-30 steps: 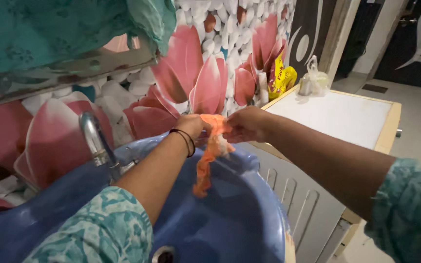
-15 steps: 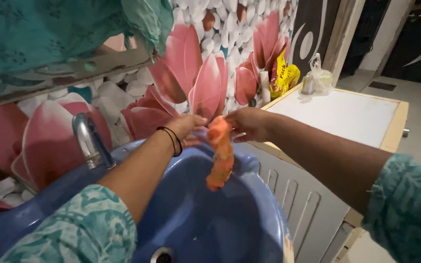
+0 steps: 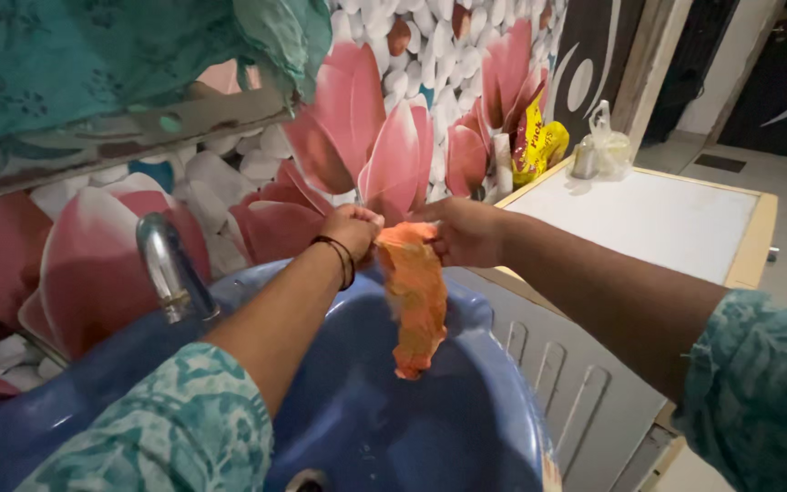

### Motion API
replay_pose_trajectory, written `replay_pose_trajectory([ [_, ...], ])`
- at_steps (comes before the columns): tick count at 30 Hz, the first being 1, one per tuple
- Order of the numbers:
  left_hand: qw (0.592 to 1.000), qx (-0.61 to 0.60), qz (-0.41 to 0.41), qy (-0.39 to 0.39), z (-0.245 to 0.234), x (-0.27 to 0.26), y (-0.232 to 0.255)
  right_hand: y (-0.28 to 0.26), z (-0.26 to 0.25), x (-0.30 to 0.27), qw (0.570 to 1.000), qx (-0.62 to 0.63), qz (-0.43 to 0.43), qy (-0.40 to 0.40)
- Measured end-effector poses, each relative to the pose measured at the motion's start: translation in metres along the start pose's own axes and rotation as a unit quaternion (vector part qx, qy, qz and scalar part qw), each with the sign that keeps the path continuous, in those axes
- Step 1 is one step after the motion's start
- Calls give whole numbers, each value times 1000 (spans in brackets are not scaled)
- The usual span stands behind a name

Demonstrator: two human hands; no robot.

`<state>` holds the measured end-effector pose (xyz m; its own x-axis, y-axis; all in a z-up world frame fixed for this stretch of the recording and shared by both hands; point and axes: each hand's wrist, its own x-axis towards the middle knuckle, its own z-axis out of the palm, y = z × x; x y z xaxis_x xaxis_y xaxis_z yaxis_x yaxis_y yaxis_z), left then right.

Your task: The person washes a small orange cloth in a blue sink. They turn on the tap, wet the cloth, rub it against the sink surface, and wring it out repeatedly. The cloth remains in the sink throughout the clip.

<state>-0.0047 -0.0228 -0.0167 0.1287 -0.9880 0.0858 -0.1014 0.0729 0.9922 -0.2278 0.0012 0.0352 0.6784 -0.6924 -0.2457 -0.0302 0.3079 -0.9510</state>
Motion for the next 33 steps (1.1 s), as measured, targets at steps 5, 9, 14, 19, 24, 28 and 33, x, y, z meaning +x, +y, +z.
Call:
replay_pose_trajectory([
  [5,984,175,-17,-38,-8,-23,36,-4,1,0,977,-191,-94,23],
  [9,968,215,-39,-125,-2,-19,34,-9,0,9,983,-114,-55,134],
  [14,956,236,4,-177,19,50,-25,5,-22,18,952,-173,-18,251],
  [19,918,349,-50,-182,50,111,-65,29,-35,37,856,-357,-60,369],
  [24,972,102,-202,-58,59,92,-59,39,-5,29,710,-541,-174,415],
  [28,972,95,-211,45,50,64,-34,29,12,16,713,-530,-85,450],
  [33,990,-11,-134,-39,38,65,-49,54,-36,59,776,-541,-207,250],
])
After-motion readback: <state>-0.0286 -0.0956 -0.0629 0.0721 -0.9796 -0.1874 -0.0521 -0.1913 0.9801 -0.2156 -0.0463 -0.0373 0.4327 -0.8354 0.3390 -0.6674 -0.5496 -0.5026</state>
